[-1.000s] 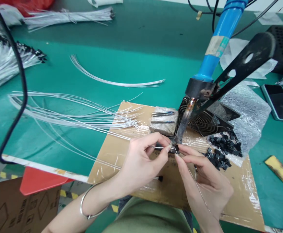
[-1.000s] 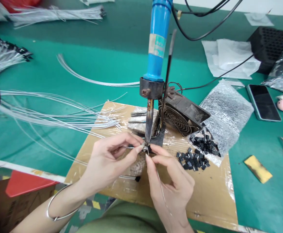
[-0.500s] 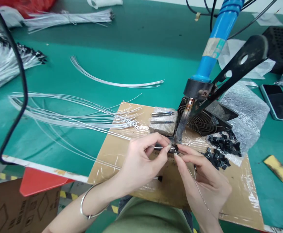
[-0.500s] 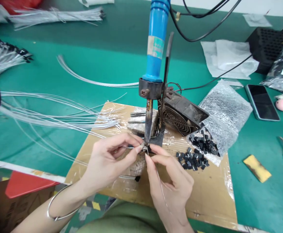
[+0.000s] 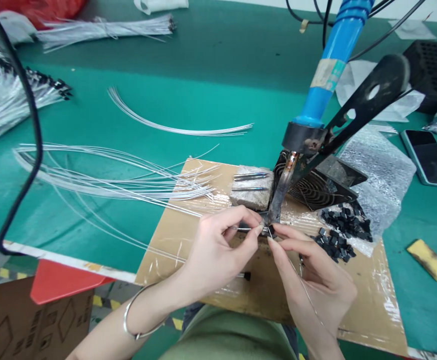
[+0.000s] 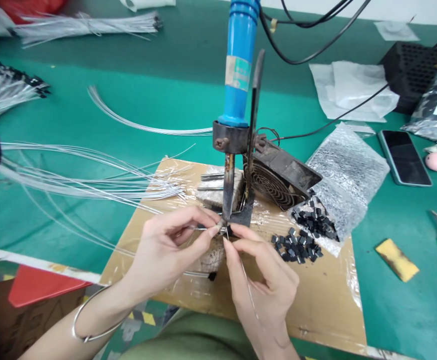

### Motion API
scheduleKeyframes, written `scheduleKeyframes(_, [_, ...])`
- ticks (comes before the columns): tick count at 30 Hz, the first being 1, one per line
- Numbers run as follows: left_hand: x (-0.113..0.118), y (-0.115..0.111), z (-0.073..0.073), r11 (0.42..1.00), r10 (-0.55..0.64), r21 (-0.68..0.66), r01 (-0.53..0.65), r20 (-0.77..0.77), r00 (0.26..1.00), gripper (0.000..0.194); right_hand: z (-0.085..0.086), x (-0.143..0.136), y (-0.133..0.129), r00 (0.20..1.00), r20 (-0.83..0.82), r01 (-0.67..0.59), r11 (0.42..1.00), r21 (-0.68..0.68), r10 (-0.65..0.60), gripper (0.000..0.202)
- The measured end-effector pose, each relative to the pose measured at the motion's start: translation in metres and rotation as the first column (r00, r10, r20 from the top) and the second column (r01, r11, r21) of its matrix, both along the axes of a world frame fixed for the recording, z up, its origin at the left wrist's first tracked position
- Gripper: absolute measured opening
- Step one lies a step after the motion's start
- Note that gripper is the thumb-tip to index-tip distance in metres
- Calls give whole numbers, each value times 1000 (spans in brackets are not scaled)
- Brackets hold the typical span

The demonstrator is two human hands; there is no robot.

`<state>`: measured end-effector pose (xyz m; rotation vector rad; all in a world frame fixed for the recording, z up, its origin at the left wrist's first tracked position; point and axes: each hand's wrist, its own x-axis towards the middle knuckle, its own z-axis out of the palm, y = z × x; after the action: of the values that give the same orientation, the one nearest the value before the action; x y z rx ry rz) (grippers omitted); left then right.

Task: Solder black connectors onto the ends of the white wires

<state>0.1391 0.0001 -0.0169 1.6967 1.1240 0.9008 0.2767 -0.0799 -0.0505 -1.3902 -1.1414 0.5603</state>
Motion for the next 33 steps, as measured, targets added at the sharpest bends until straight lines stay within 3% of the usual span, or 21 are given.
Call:
scheduleKeyframes(16, [-1, -1, -1, 998, -6, 64, 7, -12, 1000, 15, 0, 1, 2, 1000, 23, 2, 1000, -7, -1, 22])
scheduleKeyframes(25, [-1, -2, -6, 1000, -9, -31, 7, -50, 999, 14, -1, 0, 0, 1000, -4, -10, 999, -31, 10, 13])
scheduleKeyframes(27, [-4, -3, -9, 999, -4, -45, 1, -65, 998, 13, 0, 2, -1, 998, -32, 43, 998, -51, -45, 8])
scheduleKeyframes(30, [-9, -8, -12, 999, 15, -32, -19, -111, 994, 12, 0, 11, -3, 963, -56, 256, 961, -104, -263, 8])
scheduleKeyframes(33, [-17, -15, -12, 1000, 17, 28, -13, -151, 988, 14, -3, 24, -8, 936, -53, 342, 936, -85, -347, 22])
